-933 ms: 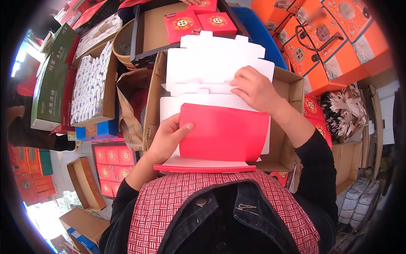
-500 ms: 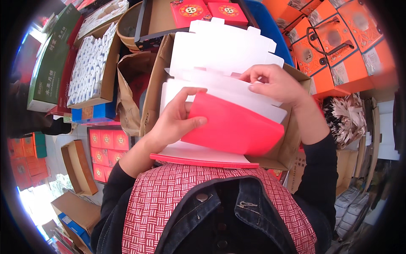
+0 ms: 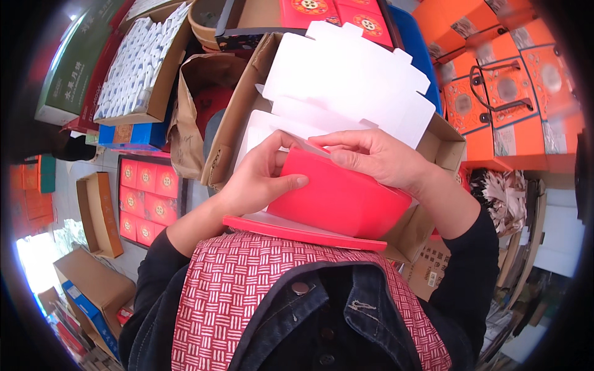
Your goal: The person folds flat white cardboard pieces into small boxes and wraps them with red paper sleeves. They repeatedly pick up a flat piece, fold the sides, and slide a red sleeve over the formed box, then place the finished box into a nearby container.
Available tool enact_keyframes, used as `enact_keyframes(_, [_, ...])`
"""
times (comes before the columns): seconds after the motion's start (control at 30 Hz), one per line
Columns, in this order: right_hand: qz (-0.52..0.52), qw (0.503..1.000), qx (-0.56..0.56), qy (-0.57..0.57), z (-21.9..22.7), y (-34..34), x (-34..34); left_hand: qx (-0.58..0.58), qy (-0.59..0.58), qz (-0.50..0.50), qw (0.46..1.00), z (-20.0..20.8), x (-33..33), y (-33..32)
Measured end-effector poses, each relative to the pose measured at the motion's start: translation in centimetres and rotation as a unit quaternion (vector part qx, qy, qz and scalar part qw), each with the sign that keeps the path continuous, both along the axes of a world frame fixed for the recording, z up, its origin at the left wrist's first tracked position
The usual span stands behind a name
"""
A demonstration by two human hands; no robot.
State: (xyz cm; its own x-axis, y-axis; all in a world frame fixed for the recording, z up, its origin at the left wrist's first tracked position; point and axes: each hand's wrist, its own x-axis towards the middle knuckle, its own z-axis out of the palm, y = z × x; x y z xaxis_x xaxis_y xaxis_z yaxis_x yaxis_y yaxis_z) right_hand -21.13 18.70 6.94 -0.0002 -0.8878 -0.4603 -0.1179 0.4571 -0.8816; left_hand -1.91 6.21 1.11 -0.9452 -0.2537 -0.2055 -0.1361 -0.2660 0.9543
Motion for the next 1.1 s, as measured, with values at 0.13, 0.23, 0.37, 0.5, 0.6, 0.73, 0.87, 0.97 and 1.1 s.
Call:
enact_keyframes(0.13, [-0.013,1.000,0.011,-0.017,-1.5,-0.2,0.6,0.045,-0.022,0.011,0.999,-0.3,1.1,-0.5])
enact_keyframes(0.23, [0.018,0.999,0.034,0.024,-1.5,-0.5,1.2,0.119,-0.052,-0.007,0.992,-1.1,1.4,-0.8])
enact_keyframes(0.37, [0.051,0.997,0.001,0.050,-1.5,-1.2,1.5,0.113,-0.075,-0.035,0.990,-1.3,1.8,-1.4])
enact_keyframes(0.5, [0.074,0.993,0.017,0.094,-0.9,-2.2,1.8,0.097,-0.077,-0.001,0.992,-0.7,2.2,-1.8])
enact_keyframes(0.6, [0.115,0.980,0.011,0.164,-0.1,-3.2,1.9,0.084,-0.067,-0.002,0.994,-1.1,2.5,-2.2])
enact_keyframes(0.73, [0.134,0.968,-0.041,0.208,-0.9,-3.5,1.7,0.112,-0.068,0.017,0.991,-1.1,2.7,-1.9])
enact_keyframes(0.87, [0.088,0.982,-0.071,0.153,-2.0,-3.2,1.4,0.116,-0.044,0.009,0.992,-1.4,3.0,-1.9])
enact_keyframes(0.97, [0.089,0.983,-0.053,0.150,-1.5,-3.3,1.9,0.133,-0.041,0.025,0.990,-1.3,3.0,-1.9])
enact_keyframes(1.1, [0.088,0.985,-0.028,0.144,-0.8,-3.4,2.1,0.116,-0.066,0.051,0.990,-0.9,3.1,-1.8])
